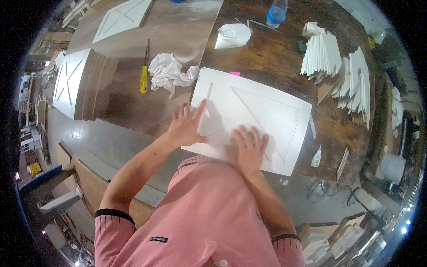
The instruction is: The person applies glue to a wooden trim piece and presses it onto a white wooden cabinet door, then repeats the process with a second trim piece to form an X-shaped pattern.
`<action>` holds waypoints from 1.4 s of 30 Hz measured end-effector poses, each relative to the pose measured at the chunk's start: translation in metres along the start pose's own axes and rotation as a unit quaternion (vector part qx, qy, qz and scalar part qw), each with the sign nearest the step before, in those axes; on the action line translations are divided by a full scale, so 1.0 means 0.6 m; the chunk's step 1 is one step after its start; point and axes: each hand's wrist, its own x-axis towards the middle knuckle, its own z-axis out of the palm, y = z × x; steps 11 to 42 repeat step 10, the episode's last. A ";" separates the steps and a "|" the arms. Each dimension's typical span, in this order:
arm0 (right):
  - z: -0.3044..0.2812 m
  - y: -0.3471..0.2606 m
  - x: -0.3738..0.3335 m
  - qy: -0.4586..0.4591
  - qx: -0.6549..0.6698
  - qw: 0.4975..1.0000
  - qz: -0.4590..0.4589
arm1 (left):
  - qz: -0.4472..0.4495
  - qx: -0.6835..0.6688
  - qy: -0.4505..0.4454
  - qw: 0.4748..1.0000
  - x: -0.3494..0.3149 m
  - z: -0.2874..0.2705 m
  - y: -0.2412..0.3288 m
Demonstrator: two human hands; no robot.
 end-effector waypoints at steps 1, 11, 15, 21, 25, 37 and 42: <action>-0.002 0.000 0.000 0.000 0.000 1.000 -0.001 | 0.007 0.001 0.009 1.000 0.001 0.002 -0.001; 0.006 0.011 -0.006 -0.027 -0.011 1.000 -0.004 | -0.006 0.011 -0.027 1.000 0.002 -0.006 0.003; 0.006 0.011 -0.006 -0.027 -0.011 1.000 -0.004 | -0.006 0.011 -0.027 1.000 0.002 -0.006 0.003; 0.006 0.011 -0.006 -0.027 -0.011 1.000 -0.004 | -0.006 0.011 -0.027 1.000 0.002 -0.006 0.003; 0.006 0.011 -0.006 -0.027 -0.011 1.000 -0.004 | -0.006 0.011 -0.027 1.000 0.002 -0.006 0.003; 0.006 0.011 -0.006 -0.027 -0.011 1.000 -0.004 | -0.006 0.011 -0.027 1.000 0.002 -0.006 0.003; 0.006 0.011 -0.006 -0.027 -0.011 1.000 -0.004 | -0.006 0.011 -0.027 1.000 0.002 -0.006 0.003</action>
